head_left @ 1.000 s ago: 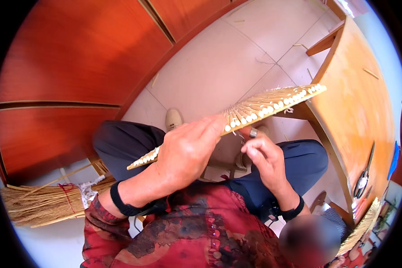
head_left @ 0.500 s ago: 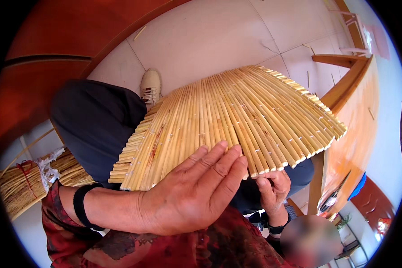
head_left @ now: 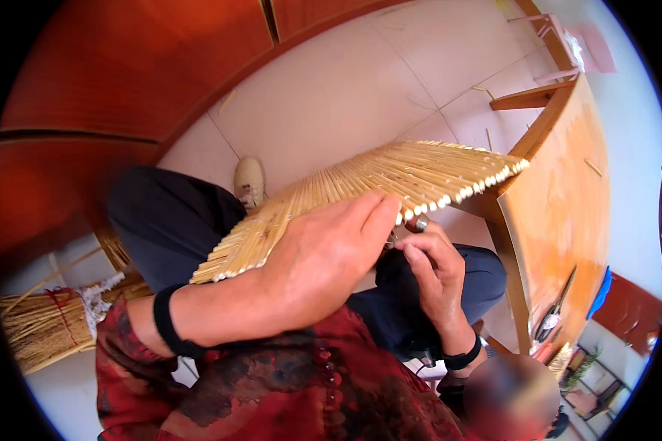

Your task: The person weaves together thin bamboo stalks with white thread by hand, inserting the thread through pre-drilled holes in the stalks one by one while holding the growing mat on their lap.

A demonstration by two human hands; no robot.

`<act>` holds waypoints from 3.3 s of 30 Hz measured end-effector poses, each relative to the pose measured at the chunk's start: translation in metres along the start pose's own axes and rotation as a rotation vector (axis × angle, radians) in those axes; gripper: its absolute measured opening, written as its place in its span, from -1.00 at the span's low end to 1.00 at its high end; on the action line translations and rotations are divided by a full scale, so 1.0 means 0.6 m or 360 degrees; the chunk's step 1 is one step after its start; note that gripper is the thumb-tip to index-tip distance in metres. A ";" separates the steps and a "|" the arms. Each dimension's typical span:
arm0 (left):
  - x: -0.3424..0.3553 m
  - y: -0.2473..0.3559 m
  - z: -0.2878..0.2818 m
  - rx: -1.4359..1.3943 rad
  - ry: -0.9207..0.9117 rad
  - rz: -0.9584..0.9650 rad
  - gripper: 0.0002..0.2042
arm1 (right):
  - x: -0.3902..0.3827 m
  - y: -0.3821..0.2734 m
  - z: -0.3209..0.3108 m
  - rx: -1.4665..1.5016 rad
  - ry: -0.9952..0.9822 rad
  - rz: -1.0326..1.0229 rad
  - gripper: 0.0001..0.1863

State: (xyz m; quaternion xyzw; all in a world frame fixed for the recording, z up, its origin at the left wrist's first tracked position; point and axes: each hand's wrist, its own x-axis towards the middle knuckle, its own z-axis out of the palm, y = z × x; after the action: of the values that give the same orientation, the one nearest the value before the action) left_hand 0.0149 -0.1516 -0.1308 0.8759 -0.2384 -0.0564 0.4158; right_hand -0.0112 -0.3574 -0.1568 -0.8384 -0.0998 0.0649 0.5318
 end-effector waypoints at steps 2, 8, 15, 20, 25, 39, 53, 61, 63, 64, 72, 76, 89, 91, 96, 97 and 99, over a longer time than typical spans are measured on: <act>0.027 -0.004 0.001 0.0083 0.0002 0.0028 -0.51 | 0.018 0.005 0.005 0.0074 0.0055 0.0053 -0.91; 0.078 -0.040 -0.046 0.0065 0.0035 -0.0184 -0.62 | 0.091 0.034 0.033 0.0263 0.0285 -0.0056 -0.90; 0.098 -0.067 -0.071 -0.0040 -0.0043 -0.0432 -0.62 | 0.130 0.011 0.042 0.0010 0.0394 -0.0207 -0.88; 0.108 -0.091 -0.086 -0.0311 0.0059 -0.0444 -0.66 | 0.148 0.016 0.068 0.0138 0.0394 -0.0260 -0.85; 0.113 -0.109 -0.091 -0.0369 0.0054 -0.0468 -0.67 | 0.180 0.032 0.095 0.0109 0.0401 -0.0320 -0.84; 0.120 -0.125 -0.095 -0.0431 0.0125 -0.0506 -0.67 | 0.211 0.035 0.108 0.0278 0.0362 -0.0228 -0.81; 0.122 -0.145 -0.090 -0.0503 0.0149 -0.0562 -0.67 | 0.232 0.042 0.103 0.0334 0.0255 -0.0229 -0.79; 0.120 -0.147 -0.090 -0.0455 0.0186 -0.0563 -0.67 | 0.238 0.039 0.101 0.0401 0.0189 -0.0155 -0.77; 0.119 -0.146 -0.089 -0.0455 0.0188 -0.0575 -0.66 | 0.239 0.044 0.102 0.0422 0.0184 -0.0163 -0.77; 0.120 -0.146 -0.088 -0.0472 0.0185 -0.0584 -0.66 | 0.241 0.048 0.101 0.0441 0.0183 -0.0170 -0.76; 0.116 -0.134 -0.088 -0.0477 0.0211 -0.0563 -0.67 | 0.246 0.036 0.085 0.0405 0.0068 -0.0112 -0.75; 0.114 -0.125 -0.084 -0.0365 0.0149 -0.0566 -0.63 | 0.242 0.017 0.062 0.0211 -0.0013 -0.0073 -0.73; 0.115 -0.113 -0.082 -0.0251 0.0141 -0.0535 -0.64 | 0.225 0.034 0.052 0.0585 -0.0111 0.0142 -0.71; 0.116 -0.116 -0.081 -0.0294 0.0157 -0.0522 -0.64 | 0.225 0.043 0.059 0.0728 -0.0100 0.0135 -0.71; 0.118 -0.120 -0.080 -0.0445 0.0198 -0.0603 -0.64 | 0.229 0.053 0.081 0.0704 0.0000 0.0009 -0.73; 0.118 -0.120 -0.081 -0.0443 0.0191 -0.0605 -0.64 | 0.230 0.052 0.082 0.0612 0.0036 -0.0062 -0.73; 0.118 -0.122 -0.081 -0.0410 0.0183 -0.0616 -0.65 | 0.231 0.051 0.081 0.0577 0.0042 -0.0049 -0.74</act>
State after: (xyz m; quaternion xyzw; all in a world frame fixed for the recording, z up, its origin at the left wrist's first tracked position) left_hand 0.1190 -0.1109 -0.1472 0.8467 -0.0328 -0.1151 0.5184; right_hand 0.1161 -0.2947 -0.2054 -0.7280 -0.0923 0.0629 0.6765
